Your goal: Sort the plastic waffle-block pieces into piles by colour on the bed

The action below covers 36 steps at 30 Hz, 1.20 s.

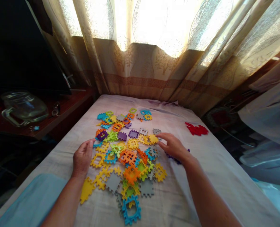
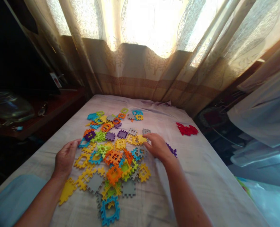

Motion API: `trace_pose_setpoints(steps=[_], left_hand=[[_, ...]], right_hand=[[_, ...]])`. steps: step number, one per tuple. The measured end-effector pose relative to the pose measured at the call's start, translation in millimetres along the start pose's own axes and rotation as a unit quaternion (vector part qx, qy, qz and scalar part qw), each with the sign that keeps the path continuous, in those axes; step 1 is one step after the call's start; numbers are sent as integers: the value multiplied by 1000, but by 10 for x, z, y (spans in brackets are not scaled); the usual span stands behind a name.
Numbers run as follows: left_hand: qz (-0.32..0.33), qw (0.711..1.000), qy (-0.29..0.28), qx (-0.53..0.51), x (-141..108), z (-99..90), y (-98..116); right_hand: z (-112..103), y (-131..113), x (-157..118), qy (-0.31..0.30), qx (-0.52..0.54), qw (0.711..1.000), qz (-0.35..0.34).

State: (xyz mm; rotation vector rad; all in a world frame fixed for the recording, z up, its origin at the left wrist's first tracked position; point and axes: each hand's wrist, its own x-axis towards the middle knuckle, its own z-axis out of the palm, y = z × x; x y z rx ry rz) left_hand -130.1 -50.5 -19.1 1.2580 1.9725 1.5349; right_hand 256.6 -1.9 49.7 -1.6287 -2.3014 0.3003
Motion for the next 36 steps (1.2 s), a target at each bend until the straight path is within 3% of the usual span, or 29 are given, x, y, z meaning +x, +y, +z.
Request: trace_pose_setpoints(steps=[4, 8, 14, 18, 22, 26, 31, 36], left_hand=[[1, 1000, 0, 3, -1, -7, -19], [0, 1000, 0, 2, -10, -7, 6], [2, 1000, -2, 2, -9, -1, 12], [4, 1000, -2, 9, -2, -5, 3], [2, 1000, -1, 11, 6, -2, -15], [1, 1000, 0, 11, 8, 2, -2], [3, 1000, -1, 16, 8, 1, 31], [-3, 1000, 0, 19, 5, -4, 48]], right_hand=[[241, -429, 422, -44, -35, 996, -68], [372, -686, 691, -88, -105, 987, -80], [393, -835, 898, -126, -180, 974, -60], [382, -830, 936, -100, -165, 981, -27], [327, -683, 750, -8, -62, 996, 62], [158, -290, 345, 61, 51, 990, 116], [-95, 274, -183, 68, 103, 971, 204], [-143, 466, -423, 34, 93, 970, 222]])
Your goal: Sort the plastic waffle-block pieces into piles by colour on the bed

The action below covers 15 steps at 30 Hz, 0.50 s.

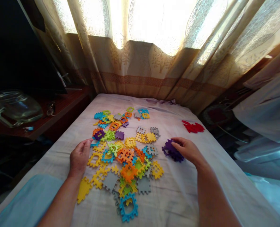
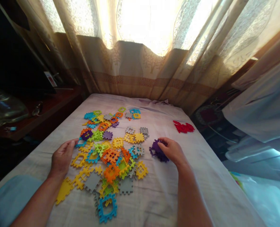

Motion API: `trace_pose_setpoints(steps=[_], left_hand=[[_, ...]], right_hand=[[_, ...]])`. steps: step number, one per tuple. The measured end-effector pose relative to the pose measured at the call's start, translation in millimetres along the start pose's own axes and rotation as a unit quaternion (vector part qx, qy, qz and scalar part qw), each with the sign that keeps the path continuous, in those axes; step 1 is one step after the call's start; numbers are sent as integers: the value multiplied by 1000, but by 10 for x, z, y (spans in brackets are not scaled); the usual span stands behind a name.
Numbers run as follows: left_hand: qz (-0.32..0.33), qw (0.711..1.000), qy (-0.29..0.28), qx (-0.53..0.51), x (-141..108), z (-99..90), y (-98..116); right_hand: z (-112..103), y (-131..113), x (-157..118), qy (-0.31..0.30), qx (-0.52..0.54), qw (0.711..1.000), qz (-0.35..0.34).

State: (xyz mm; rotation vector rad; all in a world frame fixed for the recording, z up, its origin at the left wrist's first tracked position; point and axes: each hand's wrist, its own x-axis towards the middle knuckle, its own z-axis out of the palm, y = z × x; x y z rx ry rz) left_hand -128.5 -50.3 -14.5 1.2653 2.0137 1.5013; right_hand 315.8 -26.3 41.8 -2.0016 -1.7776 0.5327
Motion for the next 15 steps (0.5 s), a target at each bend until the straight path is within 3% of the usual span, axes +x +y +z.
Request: trace_pose_setpoints(steps=[8, 11, 15], left_hand=[[6, 1000, -1, -2, -9, 5, -8], [7, 1000, -3, 0, -10, 2, -9], [3, 1000, -10, 4, -9, -3, 2]], right_hand=[[3, -81, -5, 89, -136, 986, 30], [73, -261, 30, 70, -135, 988, -3], [282, -704, 181, 3, -138, 985, -100]])
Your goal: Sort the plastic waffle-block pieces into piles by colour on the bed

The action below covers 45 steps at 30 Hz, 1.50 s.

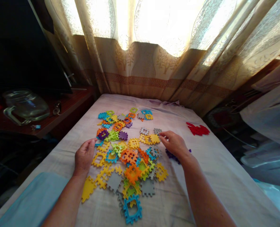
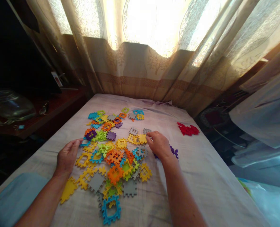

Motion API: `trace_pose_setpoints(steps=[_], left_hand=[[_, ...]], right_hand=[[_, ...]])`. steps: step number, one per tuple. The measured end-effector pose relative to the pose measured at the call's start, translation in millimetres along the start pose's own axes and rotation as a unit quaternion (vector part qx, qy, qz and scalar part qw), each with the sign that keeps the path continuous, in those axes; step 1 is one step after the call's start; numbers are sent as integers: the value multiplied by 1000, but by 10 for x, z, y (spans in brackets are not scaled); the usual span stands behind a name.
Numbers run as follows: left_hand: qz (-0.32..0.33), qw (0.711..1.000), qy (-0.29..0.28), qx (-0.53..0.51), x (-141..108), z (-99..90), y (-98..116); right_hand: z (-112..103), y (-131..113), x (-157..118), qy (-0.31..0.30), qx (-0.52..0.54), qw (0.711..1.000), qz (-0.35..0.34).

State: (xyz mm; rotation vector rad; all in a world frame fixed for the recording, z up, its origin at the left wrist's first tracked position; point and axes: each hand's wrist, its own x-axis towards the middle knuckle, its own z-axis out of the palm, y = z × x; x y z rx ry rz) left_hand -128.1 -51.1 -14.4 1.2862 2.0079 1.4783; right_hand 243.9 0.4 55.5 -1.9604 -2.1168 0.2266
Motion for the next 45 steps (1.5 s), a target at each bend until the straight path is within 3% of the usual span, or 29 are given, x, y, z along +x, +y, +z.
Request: trace_pose_setpoints(steps=[8, 14, 20, 28, 32, 39, 45], left_hand=[[1, 1000, 0, -19, -3, 21, -45], [5, 1000, 0, -12, -12, 15, -48], [7, 1000, -3, -2, -14, 23, -53], [9, 1000, -5, 4, -19, 16, -18], [13, 1000, -3, 5, -15, 17, -14], [17, 1000, -2, 1, -20, 18, 14], [14, 1000, -1, 5, -23, 9, 38]], right_hand=[[340, -974, 716, -79, -74, 987, -116], [562, -1326, 1041, -115, -97, 980, -131], [580, -1295, 1281, -105, -99, 986, -79], [680, -1359, 1280, -86, -95, 981, -143], [725, -1357, 1250, -91, -108, 980, -140], [586, -1036, 928, -112, -90, 982, -124], [457, -841, 632, -118, -105, 976, -148]])
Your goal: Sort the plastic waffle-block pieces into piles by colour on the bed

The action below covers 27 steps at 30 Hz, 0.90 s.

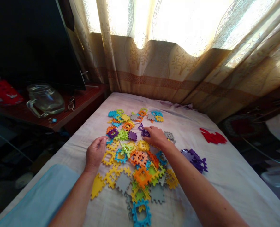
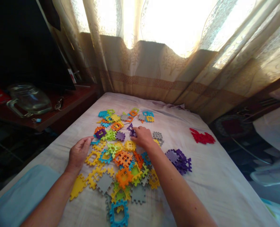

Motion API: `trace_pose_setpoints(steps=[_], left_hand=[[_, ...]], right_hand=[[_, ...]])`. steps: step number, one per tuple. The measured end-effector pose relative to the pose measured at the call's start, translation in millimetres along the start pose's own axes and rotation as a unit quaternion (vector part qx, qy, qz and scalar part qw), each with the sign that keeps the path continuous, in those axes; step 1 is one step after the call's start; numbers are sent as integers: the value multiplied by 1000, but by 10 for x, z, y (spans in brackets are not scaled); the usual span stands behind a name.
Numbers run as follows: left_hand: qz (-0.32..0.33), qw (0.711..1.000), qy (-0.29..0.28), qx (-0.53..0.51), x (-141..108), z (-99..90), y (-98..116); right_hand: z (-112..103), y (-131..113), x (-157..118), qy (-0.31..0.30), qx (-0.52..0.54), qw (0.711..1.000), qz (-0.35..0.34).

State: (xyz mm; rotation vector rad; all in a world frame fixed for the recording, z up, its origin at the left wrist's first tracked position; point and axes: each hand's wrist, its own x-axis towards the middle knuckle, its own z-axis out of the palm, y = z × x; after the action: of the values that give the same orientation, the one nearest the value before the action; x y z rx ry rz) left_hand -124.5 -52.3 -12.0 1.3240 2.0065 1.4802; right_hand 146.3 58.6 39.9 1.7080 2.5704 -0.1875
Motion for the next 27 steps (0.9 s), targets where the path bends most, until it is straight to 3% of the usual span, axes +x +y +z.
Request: trace_pose_setpoints(steps=[8, 12, 17, 21, 27], left_hand=[[-18, 1000, 2, -9, 13, 9, -26], [-22, 1000, 0, -5, 21, 14, -37], [-17, 1000, 1, 5, 31, 21, -40], [-13, 1000, 2, 12, 28, 8, -32], [-11, 1000, 5, 10, 26, 0, -21]], right_hand=[[-76, 81, -162, 81, 41, 996, 7], [-118, 373, -612, 86, 83, 991, 56], [-113, 947, -1253, 112, 112, 970, 183], [-112, 1243, -1510, 98, 98, 957, 255], [-69, 1309, -1530, 48, 87, 956, 276]])
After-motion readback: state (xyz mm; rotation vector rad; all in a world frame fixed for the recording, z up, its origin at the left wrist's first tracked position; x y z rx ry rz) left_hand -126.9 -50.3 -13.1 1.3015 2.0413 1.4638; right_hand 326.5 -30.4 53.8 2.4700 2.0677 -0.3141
